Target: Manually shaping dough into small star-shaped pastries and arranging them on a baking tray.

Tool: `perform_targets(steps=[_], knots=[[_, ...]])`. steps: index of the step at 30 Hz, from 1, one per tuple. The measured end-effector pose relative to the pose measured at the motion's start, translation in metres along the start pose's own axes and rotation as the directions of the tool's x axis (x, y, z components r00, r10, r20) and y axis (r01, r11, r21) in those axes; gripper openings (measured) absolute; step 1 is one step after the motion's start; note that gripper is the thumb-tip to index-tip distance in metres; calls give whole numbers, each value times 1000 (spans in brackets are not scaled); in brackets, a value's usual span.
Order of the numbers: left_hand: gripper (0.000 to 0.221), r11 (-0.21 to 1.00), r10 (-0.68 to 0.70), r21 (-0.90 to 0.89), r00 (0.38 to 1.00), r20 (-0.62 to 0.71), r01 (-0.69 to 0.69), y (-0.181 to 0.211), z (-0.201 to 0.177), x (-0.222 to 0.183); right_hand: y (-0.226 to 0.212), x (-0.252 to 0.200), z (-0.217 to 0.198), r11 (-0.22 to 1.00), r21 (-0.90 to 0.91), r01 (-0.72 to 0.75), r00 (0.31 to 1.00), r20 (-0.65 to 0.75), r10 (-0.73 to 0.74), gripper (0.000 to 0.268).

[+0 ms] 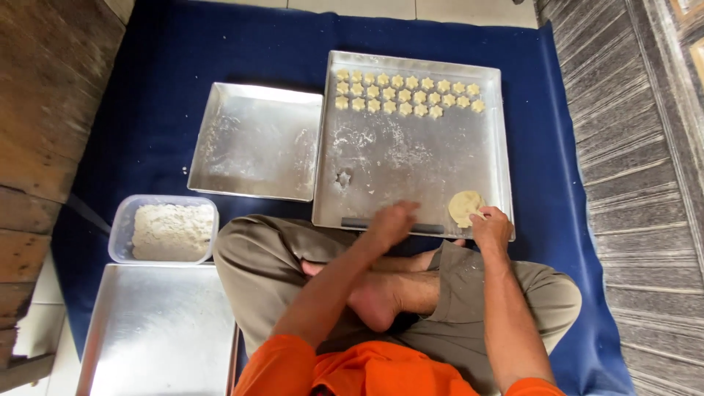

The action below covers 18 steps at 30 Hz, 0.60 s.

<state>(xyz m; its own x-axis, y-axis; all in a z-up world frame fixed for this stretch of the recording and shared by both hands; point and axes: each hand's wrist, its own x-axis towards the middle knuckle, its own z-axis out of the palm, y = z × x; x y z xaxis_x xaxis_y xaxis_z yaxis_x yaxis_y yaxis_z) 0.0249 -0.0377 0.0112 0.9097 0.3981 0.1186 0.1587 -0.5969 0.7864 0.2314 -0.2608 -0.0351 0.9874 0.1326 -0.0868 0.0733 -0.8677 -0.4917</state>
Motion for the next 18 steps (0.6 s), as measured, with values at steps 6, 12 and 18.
perform_targets(steps=[6,12,18], knots=[[68,933,-70,340,865,497,-120,51,102,66,-7,-3,-18,990,-78,-116,989,88,123,25],[27,869,-146,482,875,461,-109,112,89,67,-18,-11,-35,984,29,-174,964,208,164,17],[70,781,-182,600,857,483,-172,64,142,88,-39,-21,-60,984,41,-173,943,294,154,26]])
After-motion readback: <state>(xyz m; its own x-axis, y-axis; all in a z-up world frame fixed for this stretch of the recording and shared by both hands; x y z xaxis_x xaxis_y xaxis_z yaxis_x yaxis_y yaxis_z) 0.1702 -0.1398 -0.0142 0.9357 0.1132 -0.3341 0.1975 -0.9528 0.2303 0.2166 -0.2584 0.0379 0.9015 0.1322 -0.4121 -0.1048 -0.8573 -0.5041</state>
